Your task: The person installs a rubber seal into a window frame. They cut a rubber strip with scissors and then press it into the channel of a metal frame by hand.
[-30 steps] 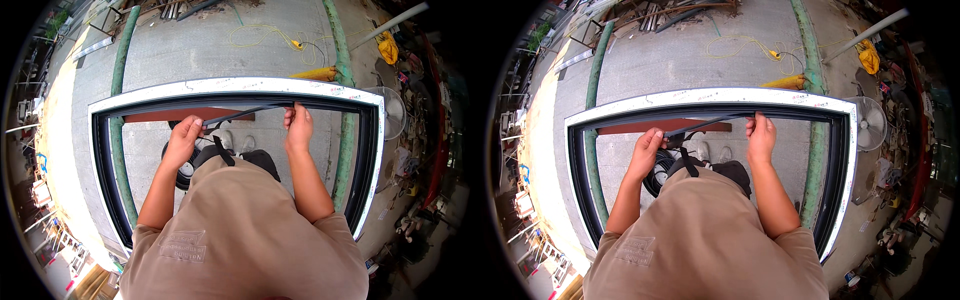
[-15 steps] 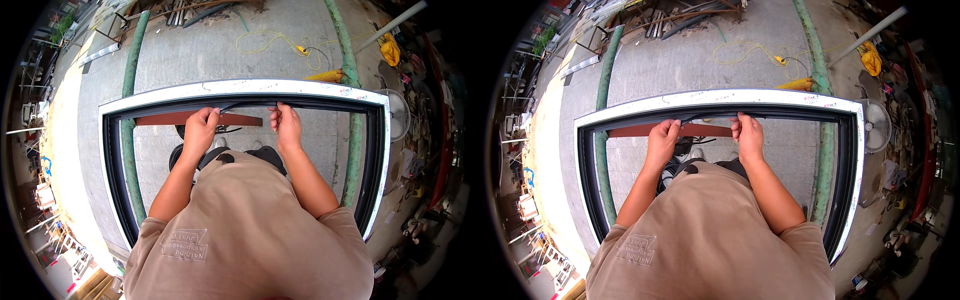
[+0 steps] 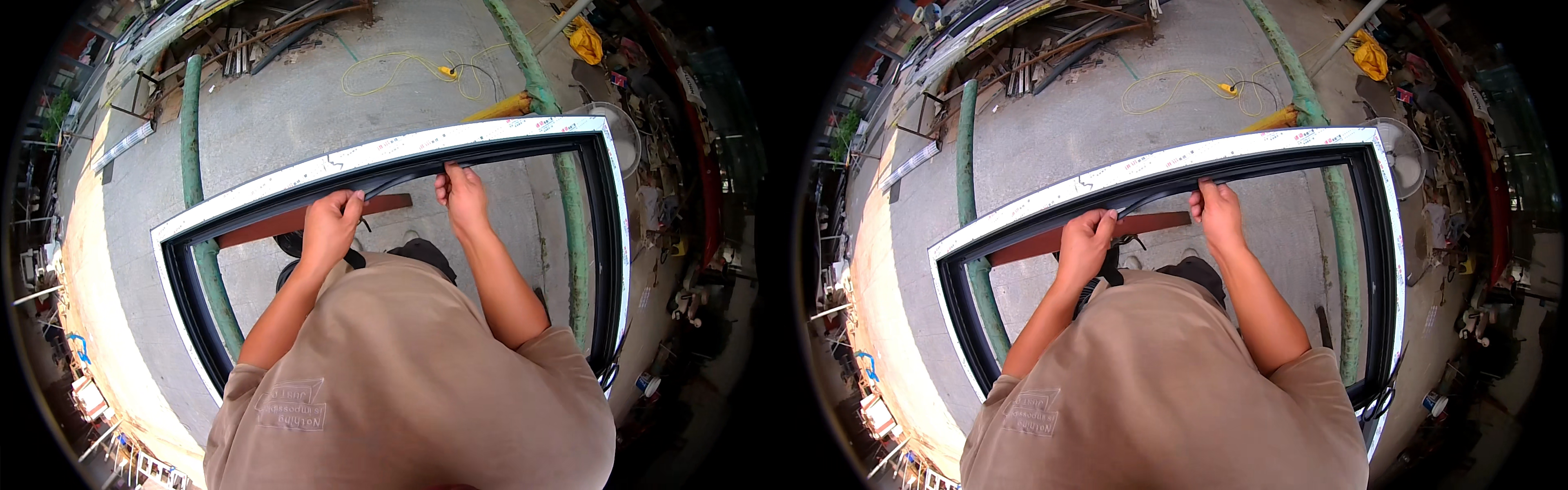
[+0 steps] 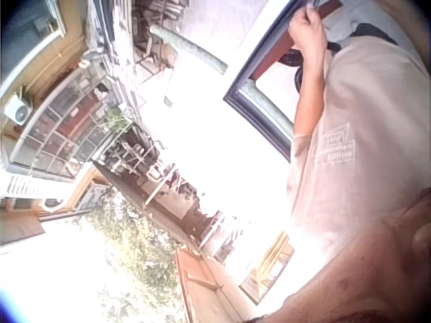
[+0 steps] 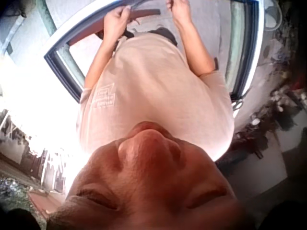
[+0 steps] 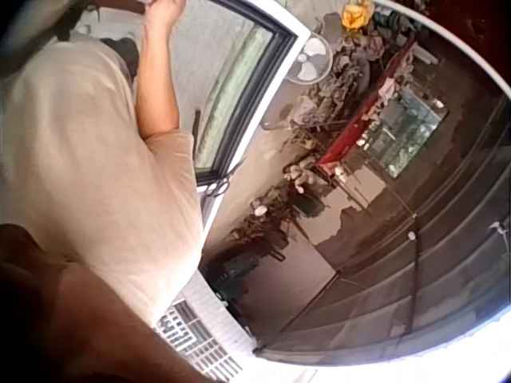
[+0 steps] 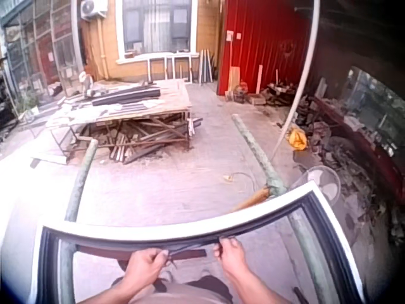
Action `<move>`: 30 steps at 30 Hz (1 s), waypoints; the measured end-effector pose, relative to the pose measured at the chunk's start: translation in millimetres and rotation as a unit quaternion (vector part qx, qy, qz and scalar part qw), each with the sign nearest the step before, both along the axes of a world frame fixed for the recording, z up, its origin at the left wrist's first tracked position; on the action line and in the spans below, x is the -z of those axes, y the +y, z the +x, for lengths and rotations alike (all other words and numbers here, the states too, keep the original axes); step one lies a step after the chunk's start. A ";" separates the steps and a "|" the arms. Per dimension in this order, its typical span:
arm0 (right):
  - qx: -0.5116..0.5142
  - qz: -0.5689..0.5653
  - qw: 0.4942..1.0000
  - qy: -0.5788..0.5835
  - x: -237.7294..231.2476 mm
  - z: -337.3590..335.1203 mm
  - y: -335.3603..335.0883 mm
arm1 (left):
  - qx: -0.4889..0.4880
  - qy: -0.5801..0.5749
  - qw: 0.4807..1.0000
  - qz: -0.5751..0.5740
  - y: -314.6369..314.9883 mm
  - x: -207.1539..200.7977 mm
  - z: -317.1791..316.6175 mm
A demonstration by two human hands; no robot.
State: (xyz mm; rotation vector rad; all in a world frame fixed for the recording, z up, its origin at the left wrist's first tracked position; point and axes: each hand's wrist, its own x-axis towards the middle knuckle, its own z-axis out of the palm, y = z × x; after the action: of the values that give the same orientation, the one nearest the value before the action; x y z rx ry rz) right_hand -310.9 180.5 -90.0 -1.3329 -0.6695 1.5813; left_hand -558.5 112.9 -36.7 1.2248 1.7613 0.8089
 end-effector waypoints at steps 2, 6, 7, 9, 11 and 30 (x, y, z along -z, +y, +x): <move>0.022 0.004 1.000 -0.004 -7.3 -6.0 -1.5 | 0.016 -0.002 1.000 -0.002 3.1 -0.1 -1.6; 0.069 -0.014 0.998 -0.008 -10.4 -3.2 -2.3 | 0.031 0.003 1.000 -0.004 5.0 -0.5 -5.0; 0.097 -0.012 0.995 0.016 -9.9 -0.4 -1.2 | 0.036 0.002 0.999 -0.012 5.4 1.7 -7.2; 0.101 -0.005 0.995 -0.002 -11.3 0.7 1.8 | 0.040 0.000 0.999 -0.017 6.7 1.1 -7.3; 0.102 0.000 0.995 -0.019 -9.8 -0.1 3.2 | 0.041 -0.001 0.999 -0.023 6.7 0.5 -7.4; 0.147 0.036 0.988 -0.018 3.2 17.2 6.6 | 0.038 -0.025 0.999 -0.029 4.4 0.2 -10.2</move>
State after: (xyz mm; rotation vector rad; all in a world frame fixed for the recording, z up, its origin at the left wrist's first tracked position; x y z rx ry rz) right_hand -293.6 187.1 -93.2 -1.3409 -0.5192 1.2883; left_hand -568.7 117.4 -36.9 1.2149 1.6770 0.7334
